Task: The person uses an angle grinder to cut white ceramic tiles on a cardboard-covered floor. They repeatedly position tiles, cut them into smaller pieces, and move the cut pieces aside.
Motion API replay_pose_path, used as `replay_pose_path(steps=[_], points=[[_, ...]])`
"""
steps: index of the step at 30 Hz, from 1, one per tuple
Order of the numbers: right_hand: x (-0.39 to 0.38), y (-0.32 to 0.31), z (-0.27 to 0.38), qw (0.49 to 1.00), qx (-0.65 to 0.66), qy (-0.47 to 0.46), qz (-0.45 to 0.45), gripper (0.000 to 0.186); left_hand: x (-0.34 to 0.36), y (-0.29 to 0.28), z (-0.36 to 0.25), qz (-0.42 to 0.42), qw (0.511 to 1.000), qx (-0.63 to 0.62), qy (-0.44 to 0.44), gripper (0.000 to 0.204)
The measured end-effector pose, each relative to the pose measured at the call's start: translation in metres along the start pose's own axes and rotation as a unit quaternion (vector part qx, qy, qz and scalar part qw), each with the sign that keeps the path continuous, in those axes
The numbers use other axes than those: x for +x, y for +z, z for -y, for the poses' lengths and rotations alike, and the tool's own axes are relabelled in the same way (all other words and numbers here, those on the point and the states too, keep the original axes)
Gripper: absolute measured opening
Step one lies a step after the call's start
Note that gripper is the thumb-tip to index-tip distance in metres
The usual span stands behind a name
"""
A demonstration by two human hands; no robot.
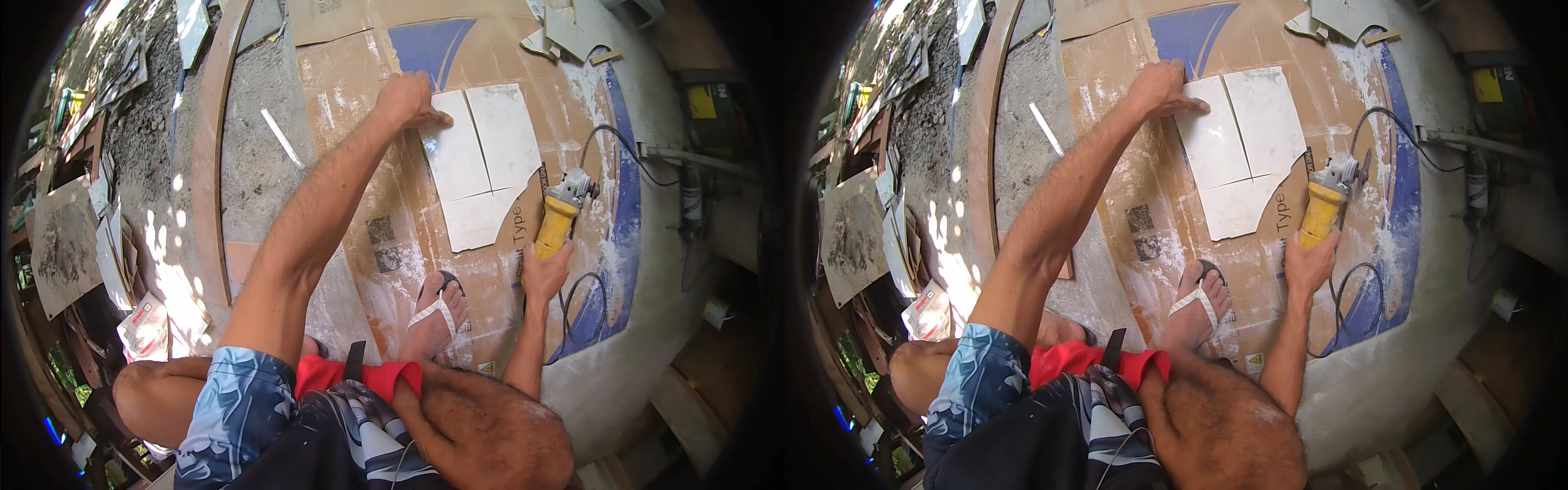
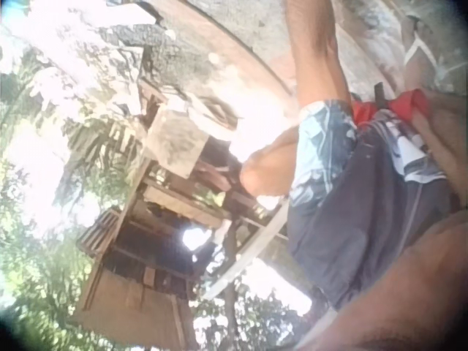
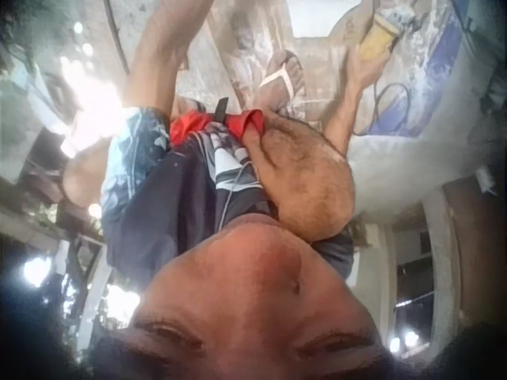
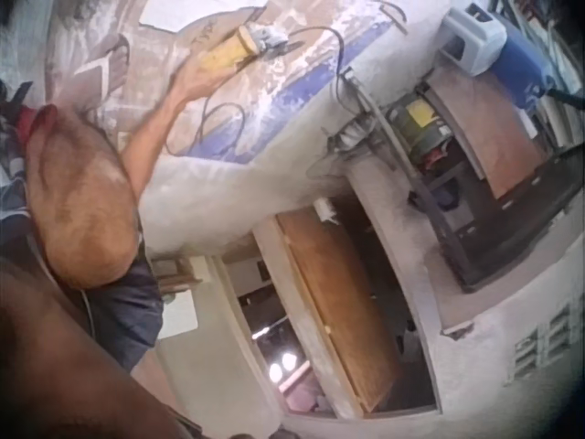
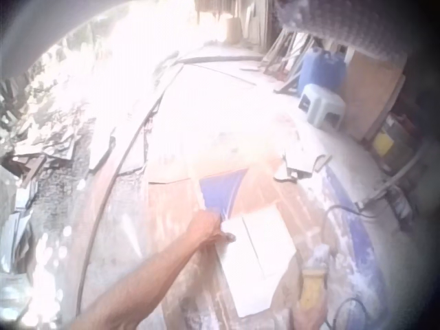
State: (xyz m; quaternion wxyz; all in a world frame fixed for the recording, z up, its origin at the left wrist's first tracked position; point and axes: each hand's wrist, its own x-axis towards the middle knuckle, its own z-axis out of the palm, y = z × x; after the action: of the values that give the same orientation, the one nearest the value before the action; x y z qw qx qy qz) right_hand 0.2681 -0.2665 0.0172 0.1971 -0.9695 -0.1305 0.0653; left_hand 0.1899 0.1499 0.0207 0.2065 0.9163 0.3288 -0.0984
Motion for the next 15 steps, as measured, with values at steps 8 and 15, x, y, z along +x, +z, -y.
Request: replay_pose_path(steps=[8,15], points=[[0.001,0.000,-0.007,1.000,-0.012,-0.003,-0.007,0.066,-0.011,-0.011,0.023,0.125,0.974,-0.187,0.002,0.080],[0.001,0.000,-0.005,1.000,-0.029,0.004,0.003,0.070,-0.047,-0.027,0.059,0.170,0.923,-0.346,-0.019,0.050]])
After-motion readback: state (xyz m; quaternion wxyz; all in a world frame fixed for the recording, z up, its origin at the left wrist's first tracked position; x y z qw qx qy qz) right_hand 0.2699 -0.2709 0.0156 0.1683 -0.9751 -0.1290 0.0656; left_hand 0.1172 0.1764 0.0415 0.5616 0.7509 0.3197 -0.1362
